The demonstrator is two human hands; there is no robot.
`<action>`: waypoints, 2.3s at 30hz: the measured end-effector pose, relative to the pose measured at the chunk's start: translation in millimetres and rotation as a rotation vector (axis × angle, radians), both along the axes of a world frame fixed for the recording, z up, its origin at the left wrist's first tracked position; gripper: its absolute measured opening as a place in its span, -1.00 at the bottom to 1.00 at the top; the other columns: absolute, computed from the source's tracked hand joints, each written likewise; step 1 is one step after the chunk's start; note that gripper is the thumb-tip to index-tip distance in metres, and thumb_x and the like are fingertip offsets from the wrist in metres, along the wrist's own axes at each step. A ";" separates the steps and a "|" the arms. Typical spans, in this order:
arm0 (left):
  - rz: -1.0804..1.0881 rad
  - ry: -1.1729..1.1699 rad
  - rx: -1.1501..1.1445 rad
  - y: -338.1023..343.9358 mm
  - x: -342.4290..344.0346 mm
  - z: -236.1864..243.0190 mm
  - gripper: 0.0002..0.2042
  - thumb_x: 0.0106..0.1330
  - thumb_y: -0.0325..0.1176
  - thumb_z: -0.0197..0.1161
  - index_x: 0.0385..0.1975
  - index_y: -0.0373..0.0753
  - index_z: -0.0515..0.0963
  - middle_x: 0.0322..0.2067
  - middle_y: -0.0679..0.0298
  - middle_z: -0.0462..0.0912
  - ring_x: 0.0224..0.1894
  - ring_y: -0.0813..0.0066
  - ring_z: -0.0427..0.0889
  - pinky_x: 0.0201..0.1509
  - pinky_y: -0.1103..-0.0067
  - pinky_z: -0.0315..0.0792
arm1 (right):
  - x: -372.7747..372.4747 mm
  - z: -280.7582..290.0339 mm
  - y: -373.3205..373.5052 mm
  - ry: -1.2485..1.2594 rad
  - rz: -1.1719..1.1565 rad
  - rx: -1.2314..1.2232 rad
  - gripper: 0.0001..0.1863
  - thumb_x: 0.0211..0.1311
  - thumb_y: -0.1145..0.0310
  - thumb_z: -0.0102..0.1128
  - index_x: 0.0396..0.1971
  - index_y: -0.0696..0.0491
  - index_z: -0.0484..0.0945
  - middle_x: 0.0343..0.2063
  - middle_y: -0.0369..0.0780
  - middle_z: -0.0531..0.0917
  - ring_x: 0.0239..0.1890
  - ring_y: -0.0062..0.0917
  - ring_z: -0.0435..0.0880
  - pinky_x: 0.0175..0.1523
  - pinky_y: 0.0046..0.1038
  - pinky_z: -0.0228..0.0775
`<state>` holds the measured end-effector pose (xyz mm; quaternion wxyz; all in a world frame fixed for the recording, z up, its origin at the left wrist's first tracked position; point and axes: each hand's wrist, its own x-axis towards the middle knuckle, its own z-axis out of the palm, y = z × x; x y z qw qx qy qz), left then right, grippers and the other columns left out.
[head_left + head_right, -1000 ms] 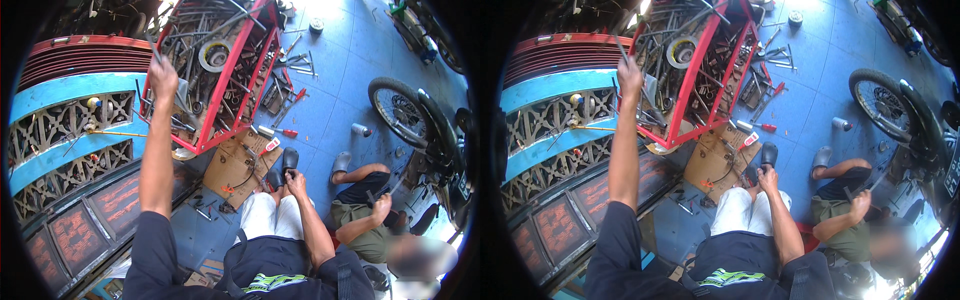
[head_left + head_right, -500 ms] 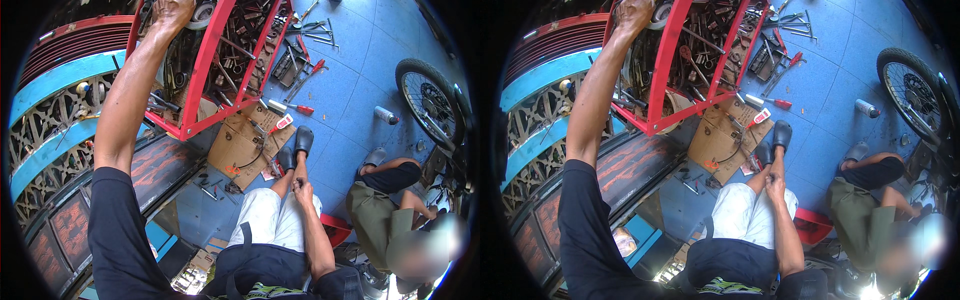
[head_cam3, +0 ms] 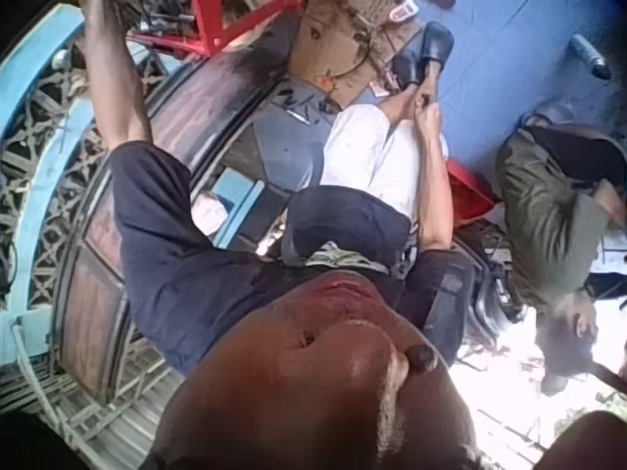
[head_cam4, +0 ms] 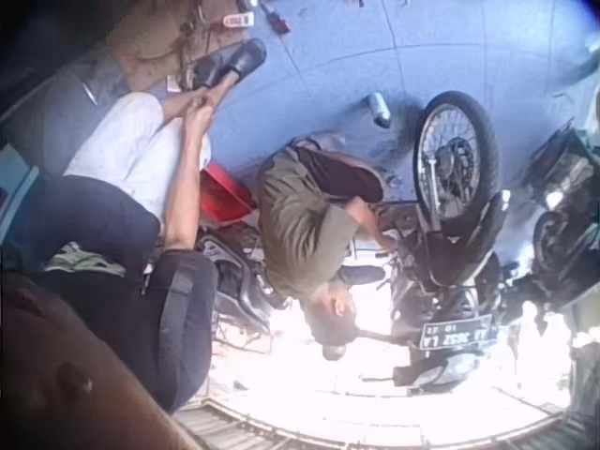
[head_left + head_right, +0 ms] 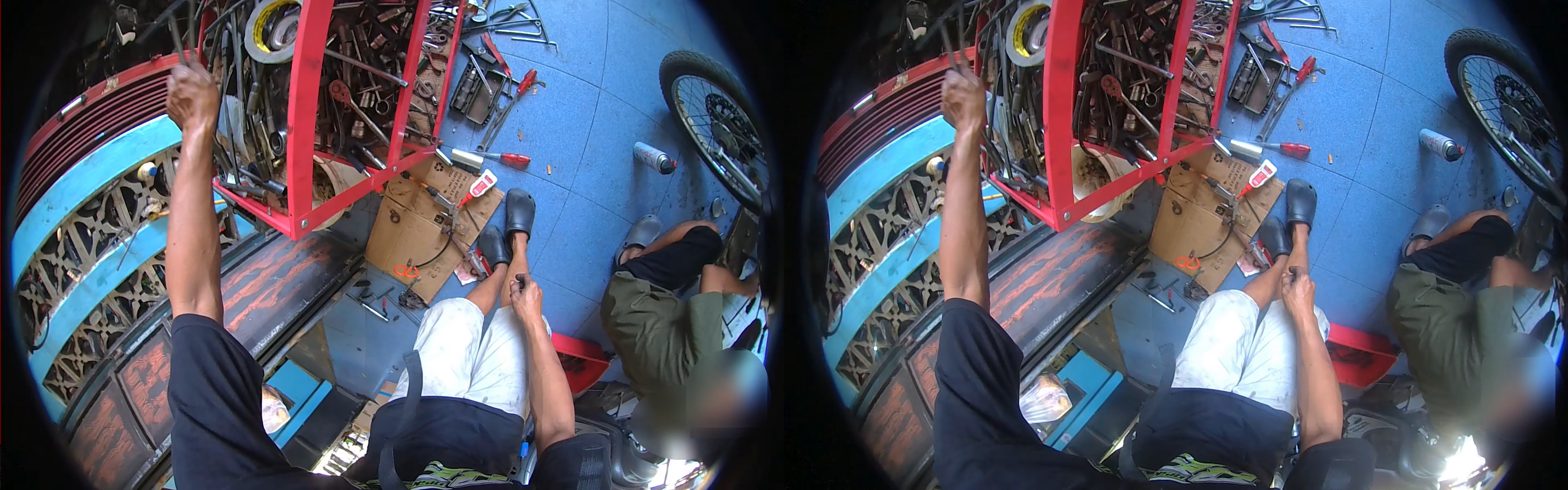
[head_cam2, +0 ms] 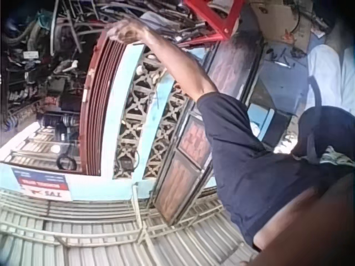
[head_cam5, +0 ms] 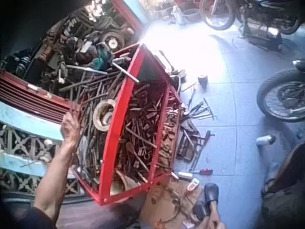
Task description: The recorder uses various wrenches and socket tools to disassemble or repair components on a Honda Scoopy scooter and selects tools from a red tool cart.
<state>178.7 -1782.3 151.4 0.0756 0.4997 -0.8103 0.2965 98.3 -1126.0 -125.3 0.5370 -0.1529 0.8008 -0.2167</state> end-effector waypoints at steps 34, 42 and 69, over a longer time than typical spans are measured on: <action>-0.102 0.474 0.548 2.8 23.5 -54.4 -0.54 0.45 -0.05 -0.26 -0.08 -0.35 0.41 -0.24 0.15 0.55 -0.22 0.40 0.49 -0.05 0.51 0.34 | -1.7 -37.3 -277.0 0.193 -0.138 -0.470 -0.67 0.10 0.43 0.02 -0.11 0.22 0.45 -0.34 0.07 0.58 -0.27 -0.03 0.59 -0.13 -0.13 0.42; -0.042 0.444 0.502 10.3 21.3 -52.9 -0.55 0.44 -0.04 -0.24 -0.07 -0.32 0.42 -0.31 0.15 0.56 -0.28 0.39 0.50 -0.10 0.51 0.35 | -35.8 -15.1 -457.8 0.745 0.155 -0.800 -0.61 0.03 0.44 0.03 -0.07 0.18 0.44 -0.20 -0.07 0.53 -0.15 -0.24 0.52 -0.08 -0.27 0.38; -0.039 0.525 0.519 19.5 7.2 -48.6 -0.54 0.41 -0.02 -0.20 -0.20 -0.37 0.44 -0.42 0.08 0.55 -0.36 0.27 0.44 -0.16 0.44 0.32 | 73.1 0.9 -431.5 0.116 0.538 -0.699 -0.77 -0.09 0.51 0.06 -0.34 0.18 0.52 -0.35 -0.01 0.57 -0.24 -0.14 0.60 -0.20 -0.20 0.49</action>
